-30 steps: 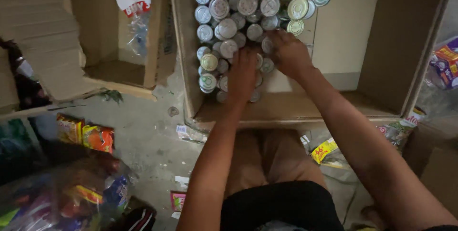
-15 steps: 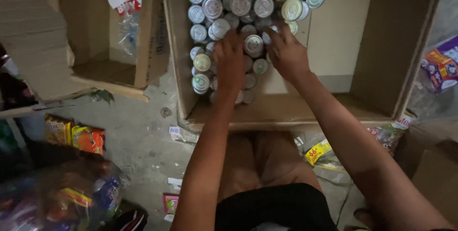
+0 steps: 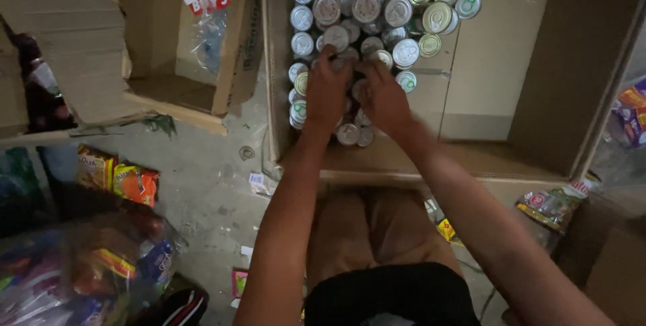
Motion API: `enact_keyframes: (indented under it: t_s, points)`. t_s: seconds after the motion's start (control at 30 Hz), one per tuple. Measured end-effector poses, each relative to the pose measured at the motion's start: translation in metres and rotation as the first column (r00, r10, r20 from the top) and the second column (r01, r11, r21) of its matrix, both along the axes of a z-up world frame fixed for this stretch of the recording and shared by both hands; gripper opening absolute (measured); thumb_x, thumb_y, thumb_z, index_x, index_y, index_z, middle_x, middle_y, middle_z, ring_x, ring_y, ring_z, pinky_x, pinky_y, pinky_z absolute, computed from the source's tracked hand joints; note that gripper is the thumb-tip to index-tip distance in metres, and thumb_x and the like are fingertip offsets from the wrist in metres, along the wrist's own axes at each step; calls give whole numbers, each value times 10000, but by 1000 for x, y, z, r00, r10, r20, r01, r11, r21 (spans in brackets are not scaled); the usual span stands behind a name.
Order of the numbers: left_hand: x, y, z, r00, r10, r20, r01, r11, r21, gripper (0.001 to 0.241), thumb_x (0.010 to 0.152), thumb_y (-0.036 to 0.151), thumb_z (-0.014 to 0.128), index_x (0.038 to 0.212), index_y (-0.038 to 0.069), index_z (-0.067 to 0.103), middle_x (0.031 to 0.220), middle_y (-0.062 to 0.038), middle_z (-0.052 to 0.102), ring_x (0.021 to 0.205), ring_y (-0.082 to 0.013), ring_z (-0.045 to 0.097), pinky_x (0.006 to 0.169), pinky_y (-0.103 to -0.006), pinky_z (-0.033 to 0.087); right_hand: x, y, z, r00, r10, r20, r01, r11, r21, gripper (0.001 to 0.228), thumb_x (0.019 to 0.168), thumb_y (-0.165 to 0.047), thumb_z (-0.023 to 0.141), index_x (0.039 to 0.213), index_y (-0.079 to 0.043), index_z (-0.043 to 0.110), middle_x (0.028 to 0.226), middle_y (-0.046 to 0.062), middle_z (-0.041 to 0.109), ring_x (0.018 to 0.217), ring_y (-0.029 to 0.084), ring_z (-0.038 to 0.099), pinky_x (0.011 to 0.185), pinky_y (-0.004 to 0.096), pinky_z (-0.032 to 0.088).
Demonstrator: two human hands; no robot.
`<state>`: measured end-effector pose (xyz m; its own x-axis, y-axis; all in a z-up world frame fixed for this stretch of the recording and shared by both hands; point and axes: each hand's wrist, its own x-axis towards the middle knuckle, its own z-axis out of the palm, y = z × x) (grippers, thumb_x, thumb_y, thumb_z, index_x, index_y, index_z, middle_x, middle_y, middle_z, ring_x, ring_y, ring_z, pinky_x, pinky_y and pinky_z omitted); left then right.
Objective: Restocking canned goods from a cardboard box onto grocery store shelves.
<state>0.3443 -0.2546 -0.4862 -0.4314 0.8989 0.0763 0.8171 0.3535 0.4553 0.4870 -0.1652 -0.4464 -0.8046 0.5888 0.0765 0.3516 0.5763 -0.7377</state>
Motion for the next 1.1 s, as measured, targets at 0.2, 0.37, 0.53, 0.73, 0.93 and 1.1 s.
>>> enact_keyframes:
  t_s: [0.2,0.37,0.53,0.73,0.93,1.1]
  points:
    - [-4,4,15,988,31,150,-34,999,16,392,942,141,675,1326,130,596,1435,-158,482,1217,-415,542,1010,-499,473,4,-2,-4,996,-77,-35,65,965,-254,612,828,4,640,1419,-77,501,1382,219,549,1200,424,591,886,449,544]
    - [-12,6,26,994,-99,-53,101,994,29,437,797,63,648,1208,211,660,1426,-180,496,1175,-446,511,971,-488,478,16,2,-7,994,-105,-21,100,980,-172,590,890,36,621,1459,-66,503,1404,183,572,1302,414,569,1062,449,518]
    - [-25,3,97,969,-154,193,135,985,105,378,856,99,746,1222,151,670,1314,-116,584,1221,-377,564,1013,-525,457,12,16,62,1000,-4,31,5,1000,-31,726,783,-122,838,1407,-24,480,1385,244,509,1255,481,497,1030,483,446]
    - [-34,-1,218,798,-138,586,33,982,186,396,943,199,774,1306,121,638,1307,-119,644,1253,-332,637,1028,-397,523,16,31,163,992,128,-7,-118,895,-431,793,835,-153,801,1529,-41,433,1490,183,560,1370,315,558,1110,400,441]
    - [-3,15,219,694,-23,720,-199,954,223,404,990,298,727,1329,95,642,1296,-70,676,1220,-225,603,1053,-352,498,36,27,207,981,79,-179,-172,781,-600,807,841,-212,836,1510,-7,436,1371,135,624,1263,192,612,1075,368,499]
    - [43,20,215,458,-87,885,-351,897,270,593,1090,520,459,1483,78,492,1458,-70,559,1345,-203,517,1148,-332,402,53,2,209,968,-98,-232,-78,758,-647,834,842,-178,832,1521,-1,380,1326,95,610,1198,158,604,1031,354,514]
